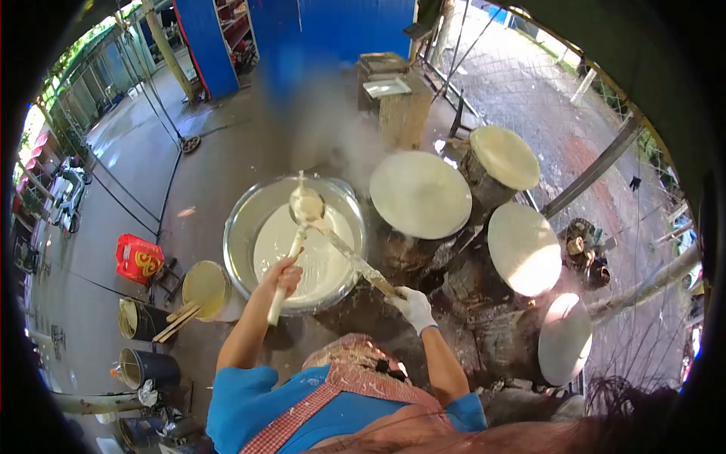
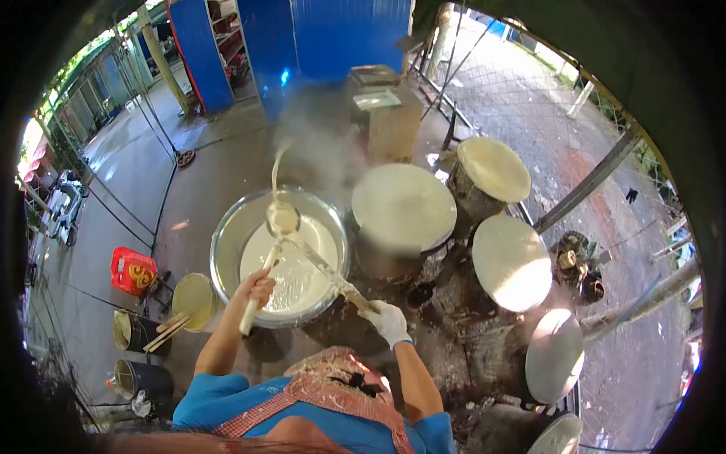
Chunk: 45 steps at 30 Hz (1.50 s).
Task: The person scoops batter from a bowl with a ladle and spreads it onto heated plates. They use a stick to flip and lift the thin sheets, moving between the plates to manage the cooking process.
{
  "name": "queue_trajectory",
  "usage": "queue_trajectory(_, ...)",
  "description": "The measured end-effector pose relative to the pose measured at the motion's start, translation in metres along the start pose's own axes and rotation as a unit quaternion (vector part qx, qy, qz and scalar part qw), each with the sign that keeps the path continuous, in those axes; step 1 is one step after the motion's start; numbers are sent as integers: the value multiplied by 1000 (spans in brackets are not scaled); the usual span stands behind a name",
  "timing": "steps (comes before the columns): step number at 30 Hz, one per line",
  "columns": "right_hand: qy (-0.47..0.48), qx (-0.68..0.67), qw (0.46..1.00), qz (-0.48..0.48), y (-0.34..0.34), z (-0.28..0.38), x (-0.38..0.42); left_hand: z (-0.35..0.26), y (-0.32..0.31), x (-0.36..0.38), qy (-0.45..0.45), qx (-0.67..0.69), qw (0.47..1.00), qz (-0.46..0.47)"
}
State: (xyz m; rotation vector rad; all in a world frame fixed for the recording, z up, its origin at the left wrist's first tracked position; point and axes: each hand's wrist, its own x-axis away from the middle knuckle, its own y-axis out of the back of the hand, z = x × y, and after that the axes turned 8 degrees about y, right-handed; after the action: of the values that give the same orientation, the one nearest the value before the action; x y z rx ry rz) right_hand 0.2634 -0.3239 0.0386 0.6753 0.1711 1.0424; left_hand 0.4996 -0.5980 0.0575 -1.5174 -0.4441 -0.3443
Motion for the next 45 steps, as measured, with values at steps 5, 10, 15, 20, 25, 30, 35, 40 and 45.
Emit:
queue_trajectory(5,-44,83,995,-42,-5,-39,56,5,-30,0,138,19,987,-82)
queue_trajectory(10,-58,-4,984,-170,23,-25,115,58,-62,-38,44,-386,918,-84)
queue_trajectory(15,-131,-32,976,-168,4,-97,192,119,-73,-131,339,-79,930,-115)
queue_trajectory(20,-223,-105,909,-337,-32,-169,342,251,-61,-219,529,9,840,-119)
queue_trajectory(25,-373,141,779,-484,2,-170,485,445,-121,-284,613,-21,790,-1)
queue_trajectory(30,-453,42,629,-630,72,-215,524,588,-178,-395,609,-376,697,43)
queue_trajectory(35,-410,180,695,-563,177,-220,458,703,-205,-445,374,-675,625,115)
queue_trajectory(40,-529,151,675,-492,185,-305,424,728,-134,-542,75,-849,486,193)
queue_trajectory(45,-215,-298,545,-754,209,-279,410,700,-175,-531,-181,-934,201,233)
